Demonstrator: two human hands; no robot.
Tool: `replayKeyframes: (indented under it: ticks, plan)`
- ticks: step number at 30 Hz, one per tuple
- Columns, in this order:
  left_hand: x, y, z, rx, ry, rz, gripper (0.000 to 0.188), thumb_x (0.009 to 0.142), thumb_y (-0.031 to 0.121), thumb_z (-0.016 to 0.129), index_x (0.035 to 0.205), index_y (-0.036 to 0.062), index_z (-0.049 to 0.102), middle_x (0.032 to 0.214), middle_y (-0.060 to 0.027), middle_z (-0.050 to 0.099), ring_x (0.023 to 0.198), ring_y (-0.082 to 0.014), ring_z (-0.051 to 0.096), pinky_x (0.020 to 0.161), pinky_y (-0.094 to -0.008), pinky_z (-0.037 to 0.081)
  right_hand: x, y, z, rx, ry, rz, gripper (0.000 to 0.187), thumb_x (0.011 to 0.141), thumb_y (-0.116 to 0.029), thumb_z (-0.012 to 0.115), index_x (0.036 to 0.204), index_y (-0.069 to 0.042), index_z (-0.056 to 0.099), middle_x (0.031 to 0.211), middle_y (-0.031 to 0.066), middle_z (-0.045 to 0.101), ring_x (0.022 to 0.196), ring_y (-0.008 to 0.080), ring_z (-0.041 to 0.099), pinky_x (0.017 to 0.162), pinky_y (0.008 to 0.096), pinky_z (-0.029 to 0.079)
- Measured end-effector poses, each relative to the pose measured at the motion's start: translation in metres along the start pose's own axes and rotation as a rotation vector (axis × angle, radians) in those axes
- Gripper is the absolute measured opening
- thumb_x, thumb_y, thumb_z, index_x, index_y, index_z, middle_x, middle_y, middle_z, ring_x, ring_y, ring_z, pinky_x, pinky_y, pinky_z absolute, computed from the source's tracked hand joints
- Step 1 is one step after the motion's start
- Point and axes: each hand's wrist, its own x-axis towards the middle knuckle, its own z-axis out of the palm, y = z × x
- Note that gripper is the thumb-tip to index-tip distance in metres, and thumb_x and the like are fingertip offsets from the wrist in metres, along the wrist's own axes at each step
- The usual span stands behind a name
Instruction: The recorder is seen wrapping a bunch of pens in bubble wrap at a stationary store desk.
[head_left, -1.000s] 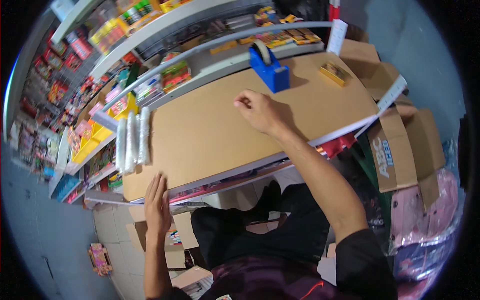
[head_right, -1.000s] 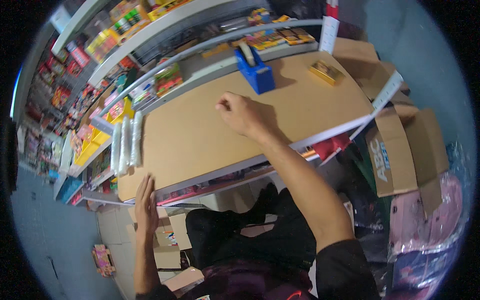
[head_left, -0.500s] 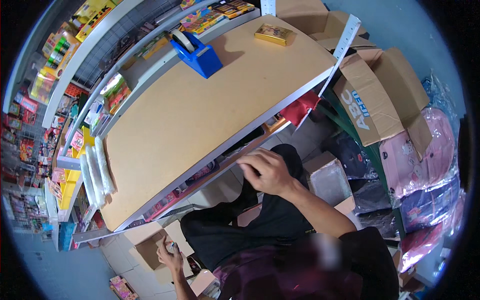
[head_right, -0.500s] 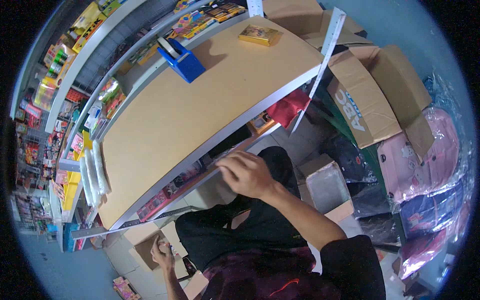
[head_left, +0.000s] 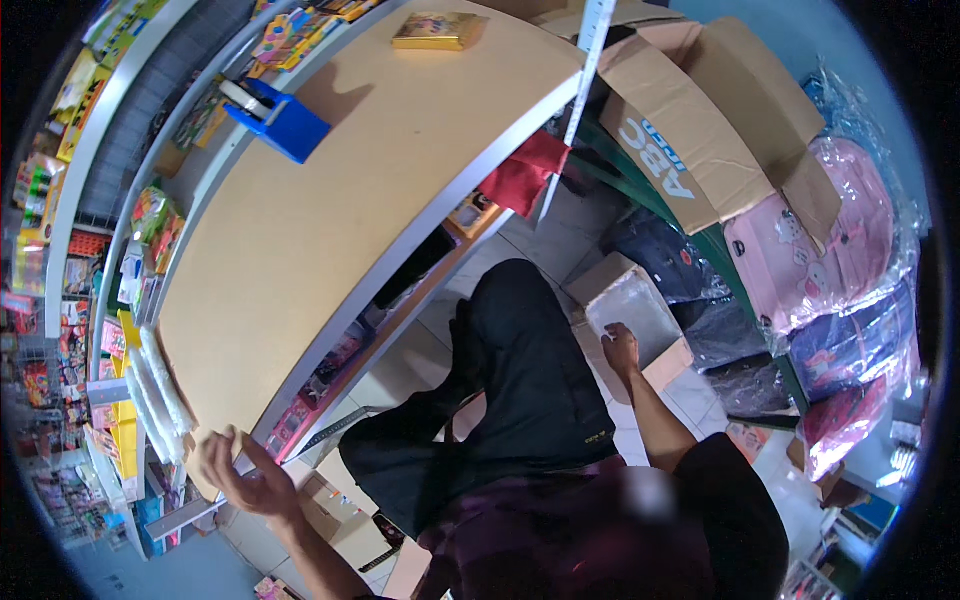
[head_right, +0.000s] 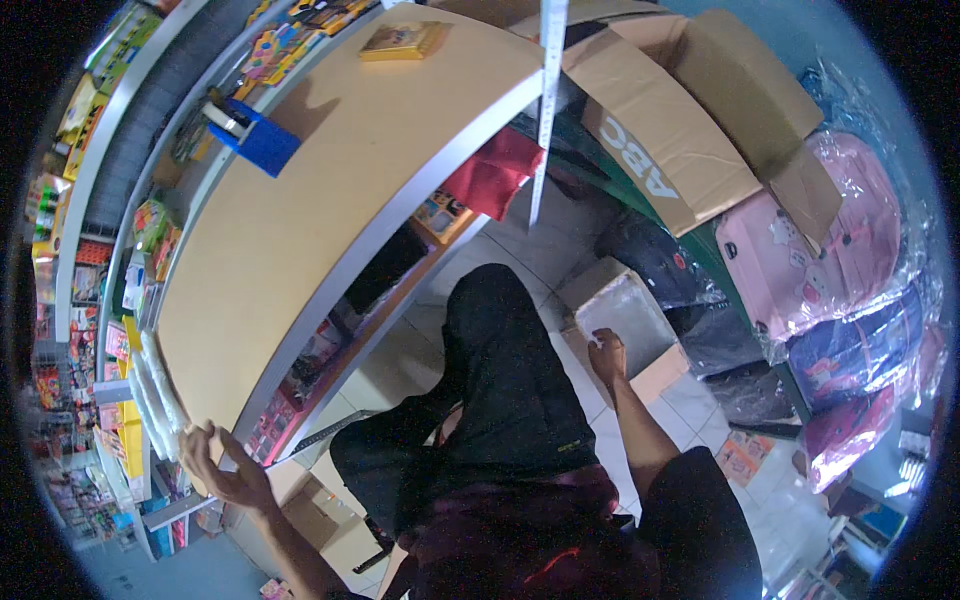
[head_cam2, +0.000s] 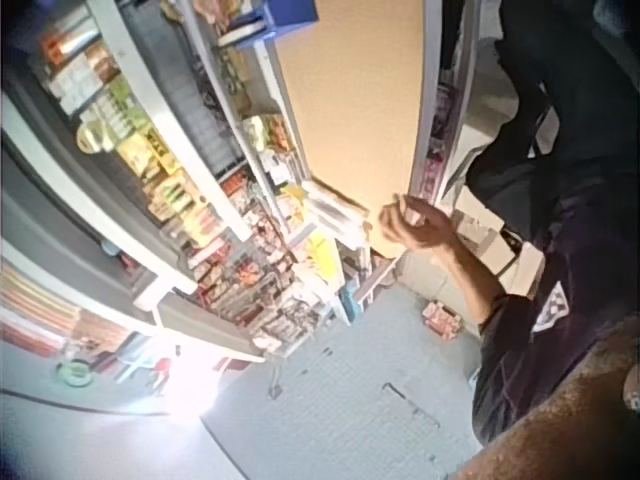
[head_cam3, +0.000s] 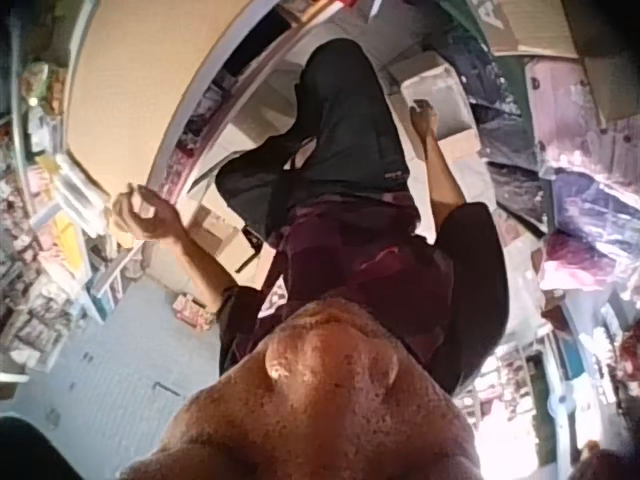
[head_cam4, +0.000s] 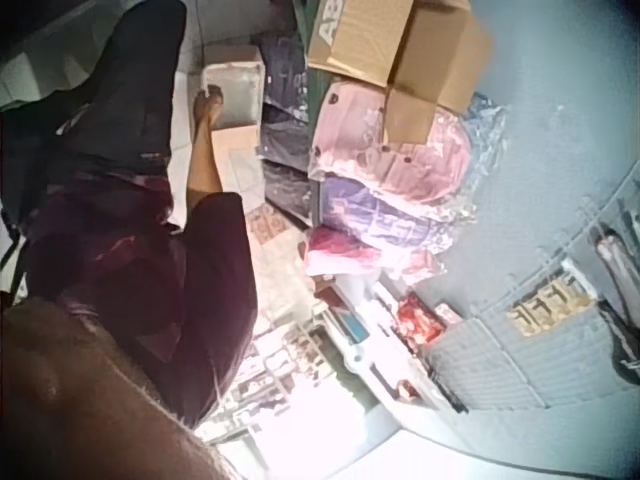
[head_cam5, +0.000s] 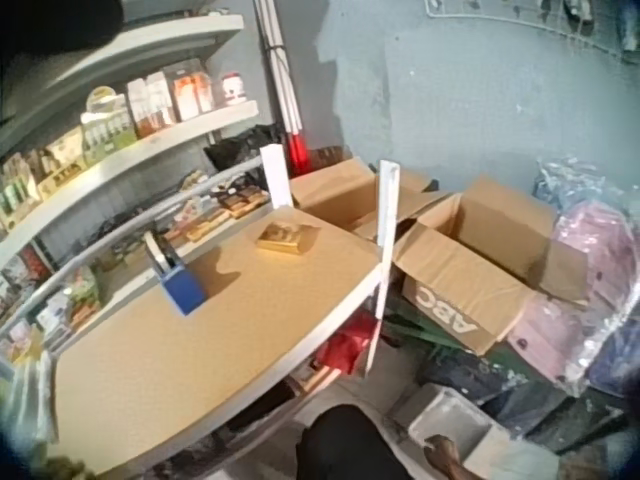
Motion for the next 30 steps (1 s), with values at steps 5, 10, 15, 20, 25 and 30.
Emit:
replayKeyframes:
  ticks: [5, 10, 15, 20, 25, 30]
  plan:
    - [0.052, 0.005, 0.020, -0.055, -0.146, -0.117, 0.042, 0.101, 0.010, 0.072, 0.141, 0.0023, 0.064, 0.139, -0.0169, 0.064, 0.136, -0.0359, 0.055, 0.118, -0.0534, 0.038, -0.015, 0.070, 0.029, -0.042, 0.037, 0.200, 0.029, 0.093, -0.025, 0.070, 0.114, -0.007, 0.078, 0.108, 0.0214, 0.079, 0.106, 0.0389, 0.076, 0.094, 0.0475, 0.059]
    - [0.051, -0.013, 0.038, -0.065, -0.296, -0.216, 0.058, 0.110, 0.041, 0.060, 0.154, 0.0038, 0.053, 0.154, -0.0181, 0.052, 0.147, -0.0359, 0.044, 0.124, -0.0541, 0.032, -0.017, 0.084, 0.039, -0.075, 0.007, 0.321, 0.026, 0.092, -0.026, 0.068, 0.107, -0.007, 0.077, 0.109, 0.0210, 0.078, 0.108, 0.0423, 0.074, 0.097, 0.0540, 0.057]
    - [0.041, -0.021, 0.058, -0.332, -0.287, -0.433, 0.064, 0.111, 0.047, 0.055, 0.157, 0.0027, 0.047, 0.160, -0.0174, 0.046, 0.151, -0.0329, 0.039, 0.127, -0.0515, 0.026, -0.004, 0.084, 0.045, -0.148, 0.013, 0.265, 0.029, 0.089, -0.025, 0.072, 0.113, -0.009, 0.077, 0.115, 0.0190, 0.077, 0.114, 0.0409, 0.071, 0.101, 0.0514, 0.054]
    - [0.040, -0.018, 0.062, -0.218, -0.336, -0.414, 0.064, 0.111, 0.045, 0.056, 0.157, 0.0019, 0.047, 0.161, -0.0176, 0.045, 0.150, -0.0330, 0.041, 0.126, -0.0486, 0.028, 0.014, 0.076, 0.055, -0.045, 0.023, 0.080, 0.039, 0.086, -0.029, 0.076, 0.120, -0.010, 0.074, 0.129, 0.0170, 0.071, 0.130, 0.0424, 0.060, 0.113, 0.0518, 0.046]
    - [0.043, -0.009, 0.060, -0.294, -0.362, -0.543, 0.057, 0.112, 0.034, 0.057, 0.156, -0.0003, 0.047, 0.160, -0.0174, 0.047, 0.148, -0.0301, 0.045, 0.120, -0.0452, 0.040, 0.032, 0.052, 0.064, -0.245, -0.179, 0.101, 0.052, 0.084, -0.033, 0.084, 0.129, -0.009, 0.074, 0.147, 0.0178, 0.061, 0.138, 0.0345, 0.057, 0.118, 0.0470, 0.041]
    - [0.037, -0.017, 0.064, -0.367, -0.320, -0.545, 0.056, 0.111, 0.033, 0.058, 0.155, -0.0004, 0.048, 0.159, -0.0170, 0.048, 0.148, -0.0287, 0.046, 0.117, -0.0414, 0.044, 0.038, 0.057, 0.069, -0.098, -0.043, 0.245, 0.051, 0.085, -0.034, 0.083, 0.126, -0.005, 0.075, 0.146, 0.0182, 0.064, 0.136, 0.0344, 0.059, 0.115, 0.0443, 0.045]
